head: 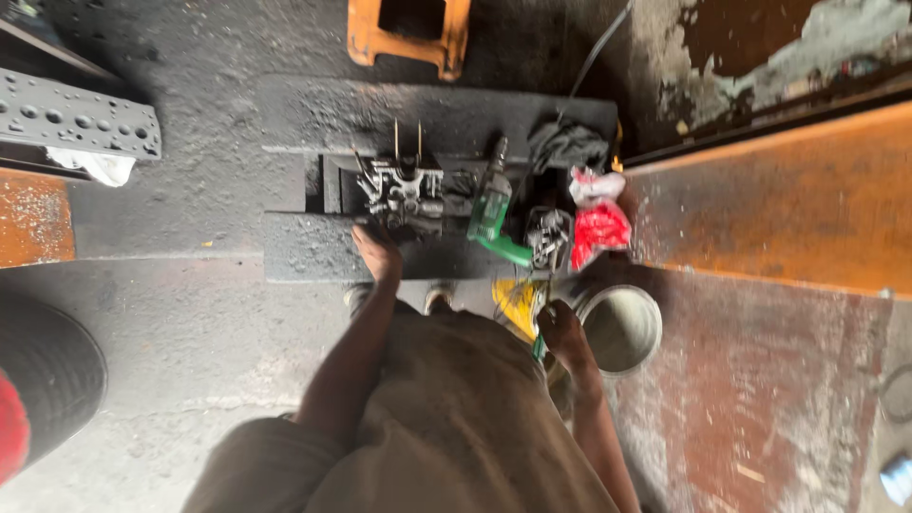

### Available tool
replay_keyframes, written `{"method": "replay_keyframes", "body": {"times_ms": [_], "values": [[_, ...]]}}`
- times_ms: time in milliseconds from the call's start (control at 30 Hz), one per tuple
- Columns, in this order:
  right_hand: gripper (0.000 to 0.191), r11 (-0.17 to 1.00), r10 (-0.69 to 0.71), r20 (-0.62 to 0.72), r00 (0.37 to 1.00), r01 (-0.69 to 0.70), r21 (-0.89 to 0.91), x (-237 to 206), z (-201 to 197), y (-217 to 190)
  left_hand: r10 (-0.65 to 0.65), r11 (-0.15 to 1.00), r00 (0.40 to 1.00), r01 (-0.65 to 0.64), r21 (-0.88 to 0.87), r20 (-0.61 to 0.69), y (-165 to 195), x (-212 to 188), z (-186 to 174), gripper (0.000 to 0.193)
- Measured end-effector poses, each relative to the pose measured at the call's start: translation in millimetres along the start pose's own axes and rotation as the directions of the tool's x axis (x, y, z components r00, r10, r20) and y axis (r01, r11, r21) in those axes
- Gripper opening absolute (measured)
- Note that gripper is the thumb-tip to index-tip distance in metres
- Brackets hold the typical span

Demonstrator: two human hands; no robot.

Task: The person uses a green power drill to drill into a metal engine block clamped in a vise. They hold the drill with both hands and apply pressure to the workpiece. After drilling, the person removes the drill bit and places it on the workbench.

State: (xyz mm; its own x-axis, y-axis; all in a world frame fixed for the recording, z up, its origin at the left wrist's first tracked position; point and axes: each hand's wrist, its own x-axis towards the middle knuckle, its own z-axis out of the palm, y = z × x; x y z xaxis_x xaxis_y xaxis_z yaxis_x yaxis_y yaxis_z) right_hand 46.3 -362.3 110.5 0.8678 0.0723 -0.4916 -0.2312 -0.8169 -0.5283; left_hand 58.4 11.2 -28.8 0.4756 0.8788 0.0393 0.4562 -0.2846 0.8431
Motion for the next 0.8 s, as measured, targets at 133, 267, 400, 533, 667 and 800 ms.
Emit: {"method": "replay_keyframes", "body": {"times_ms": [133, 267, 400, 533, 667, 800], "values": [[0.021, 0.634, -0.729, -0.003, 0.685, 0.673, -0.381, 32, -14, 38, -0.252, 0.967, 0.956, 0.243, -0.074, -0.150, 14, -18, 26, 0.047], [0.026, 0.989, -0.125, -0.034, 0.992, 0.122, -0.084, 34, -40, 47, -0.689, 0.638, 0.718, 0.533, -0.556, -0.101, 44, -26, 54, 0.045], [0.022, 0.978, -0.210, -0.007, 0.978, 0.209, -0.022, 30, -65, 36, -0.882, 0.301, 0.471, 0.535, -0.789, -0.018, 73, -22, 71, 0.050], [0.022, 0.981, -0.179, -0.023, 0.984, 0.177, -0.075, 29, -69, 36, -0.898, 0.321, 0.438, 0.588, -0.742, -0.041, 79, -30, 82, 0.050], [0.021, 0.977, -0.210, 0.003, 0.978, 0.210, -0.016, 30, -60, 45, -0.621, 0.760, 0.740, 0.486, -0.432, -0.260, 63, -51, 86, 0.040], [0.026, 0.989, -0.130, 0.059, 0.990, 0.133, -0.058, 41, -48, 47, -0.267, 0.963, 0.962, 0.268, -0.001, -0.057, 27, -62, 58, 0.045]]}}
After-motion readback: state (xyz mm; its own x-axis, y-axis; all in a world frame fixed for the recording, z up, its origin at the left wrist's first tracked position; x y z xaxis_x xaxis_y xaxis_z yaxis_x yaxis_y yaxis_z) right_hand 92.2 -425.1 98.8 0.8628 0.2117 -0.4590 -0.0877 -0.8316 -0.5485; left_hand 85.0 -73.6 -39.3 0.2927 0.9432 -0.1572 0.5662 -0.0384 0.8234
